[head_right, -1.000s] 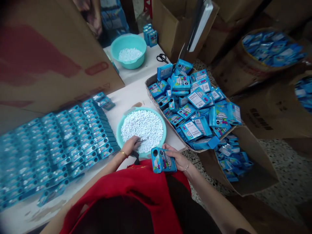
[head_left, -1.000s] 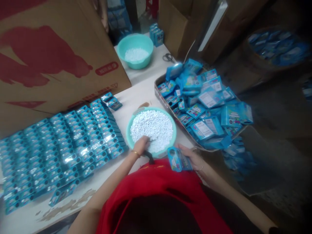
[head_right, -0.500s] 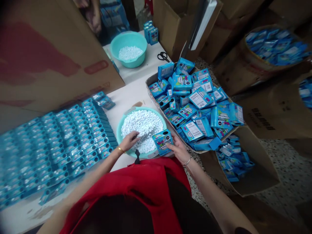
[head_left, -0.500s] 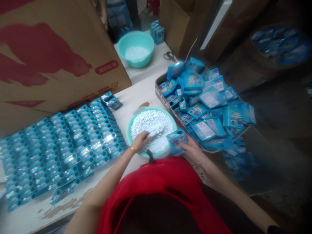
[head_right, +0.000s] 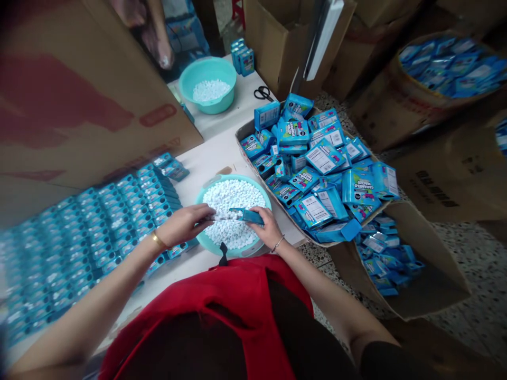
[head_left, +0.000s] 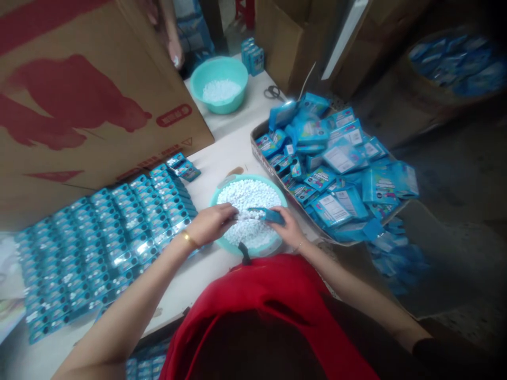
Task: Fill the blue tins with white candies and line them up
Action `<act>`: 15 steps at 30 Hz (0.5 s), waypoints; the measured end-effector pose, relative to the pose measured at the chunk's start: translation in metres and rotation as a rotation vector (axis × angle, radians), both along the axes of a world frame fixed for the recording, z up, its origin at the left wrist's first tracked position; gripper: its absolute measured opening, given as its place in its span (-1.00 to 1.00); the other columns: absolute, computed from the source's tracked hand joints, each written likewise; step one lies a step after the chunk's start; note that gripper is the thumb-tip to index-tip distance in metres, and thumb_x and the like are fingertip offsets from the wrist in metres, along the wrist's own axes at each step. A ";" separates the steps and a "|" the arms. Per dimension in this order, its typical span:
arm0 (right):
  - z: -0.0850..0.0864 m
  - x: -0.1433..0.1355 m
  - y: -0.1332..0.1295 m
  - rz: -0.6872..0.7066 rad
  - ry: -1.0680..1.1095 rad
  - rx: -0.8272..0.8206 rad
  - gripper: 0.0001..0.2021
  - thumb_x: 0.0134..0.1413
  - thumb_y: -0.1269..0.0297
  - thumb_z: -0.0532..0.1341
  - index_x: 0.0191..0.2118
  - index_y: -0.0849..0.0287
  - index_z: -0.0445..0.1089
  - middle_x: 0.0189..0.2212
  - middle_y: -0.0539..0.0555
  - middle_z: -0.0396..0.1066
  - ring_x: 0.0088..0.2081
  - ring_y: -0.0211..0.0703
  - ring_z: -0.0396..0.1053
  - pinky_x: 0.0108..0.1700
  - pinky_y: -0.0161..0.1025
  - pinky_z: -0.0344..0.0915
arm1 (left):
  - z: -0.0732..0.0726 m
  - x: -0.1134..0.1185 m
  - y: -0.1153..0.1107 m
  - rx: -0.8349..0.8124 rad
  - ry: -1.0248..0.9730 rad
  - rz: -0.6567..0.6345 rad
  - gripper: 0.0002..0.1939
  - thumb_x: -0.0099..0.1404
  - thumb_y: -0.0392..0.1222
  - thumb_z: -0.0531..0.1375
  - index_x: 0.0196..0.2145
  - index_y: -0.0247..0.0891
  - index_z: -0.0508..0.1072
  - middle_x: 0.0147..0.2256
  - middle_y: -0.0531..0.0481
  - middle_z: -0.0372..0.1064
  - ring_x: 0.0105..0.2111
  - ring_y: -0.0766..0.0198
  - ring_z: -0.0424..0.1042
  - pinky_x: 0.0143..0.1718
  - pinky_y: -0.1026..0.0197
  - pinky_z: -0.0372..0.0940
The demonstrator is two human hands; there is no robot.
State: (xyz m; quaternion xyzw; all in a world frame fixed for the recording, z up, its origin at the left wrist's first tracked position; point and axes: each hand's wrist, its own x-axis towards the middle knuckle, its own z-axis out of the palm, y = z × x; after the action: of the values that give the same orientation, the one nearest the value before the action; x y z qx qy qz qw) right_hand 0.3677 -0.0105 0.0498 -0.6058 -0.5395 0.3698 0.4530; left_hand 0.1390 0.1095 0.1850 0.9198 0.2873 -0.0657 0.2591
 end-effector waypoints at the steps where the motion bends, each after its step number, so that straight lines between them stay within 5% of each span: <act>1: 0.001 -0.001 0.000 0.006 -0.013 0.007 -0.69 0.03 0.21 0.26 -0.06 0.05 0.33 -0.11 0.10 0.38 -0.03 0.01 0.31 0.07 -0.03 0.23 | 0.005 0.007 -0.002 0.038 0.075 -0.006 -0.84 0.35 -0.18 0.02 -0.20 -0.23 0.37 -0.27 -0.06 0.36 -0.30 0.23 0.37 -0.31 0.24 0.27; 7: -0.002 -0.005 -0.002 0.001 -0.046 0.002 -0.69 0.03 0.24 0.25 -0.06 0.05 0.34 -0.11 0.11 0.40 -0.03 0.04 0.30 0.05 0.01 0.23 | 0.036 0.046 -0.023 0.178 0.320 -0.005 -0.77 0.33 -0.36 -0.04 -0.31 -0.27 0.40 -0.35 -0.11 0.32 -0.34 0.16 0.34 -0.33 0.16 0.25; 10: -0.008 -0.005 -0.002 -0.022 -0.030 0.000 -0.69 0.04 0.25 0.24 -0.05 0.06 0.33 -0.11 0.11 0.40 -0.02 0.03 0.31 0.06 -0.01 0.23 | 0.037 0.042 -0.024 0.250 0.340 -0.013 -0.77 0.32 -0.38 -0.04 -0.26 -0.26 0.40 -0.32 -0.12 0.33 -0.29 0.13 0.33 -0.33 0.15 0.24; 12: -0.010 -0.002 -0.003 -0.048 -0.005 0.000 -0.69 0.05 0.24 0.24 -0.05 0.07 0.32 -0.11 0.11 0.40 -0.03 0.01 0.32 0.06 -0.03 0.23 | 0.022 0.025 -0.018 0.273 0.331 0.052 -0.82 0.34 -0.31 -0.01 -0.20 -0.24 0.38 -0.28 -0.11 0.32 -0.26 0.13 0.33 -0.34 0.17 0.23; 15: -0.009 0.006 -0.004 -0.120 0.025 -0.027 -0.67 0.04 0.18 0.26 -0.05 0.07 0.31 -0.12 0.10 0.39 -0.05 0.00 0.33 0.04 -0.06 0.25 | -0.030 -0.006 -0.007 0.201 0.364 0.214 -0.86 0.33 -0.25 0.03 -0.21 -0.24 0.36 -0.26 -0.11 0.31 -0.26 0.13 0.34 -0.34 0.18 0.23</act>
State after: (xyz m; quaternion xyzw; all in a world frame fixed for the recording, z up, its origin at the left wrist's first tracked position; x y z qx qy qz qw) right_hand 0.3738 -0.0149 0.0403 -0.6384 -0.4914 0.3566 0.4730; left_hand 0.1327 0.1020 0.1548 0.8783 0.4303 -0.1736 0.1157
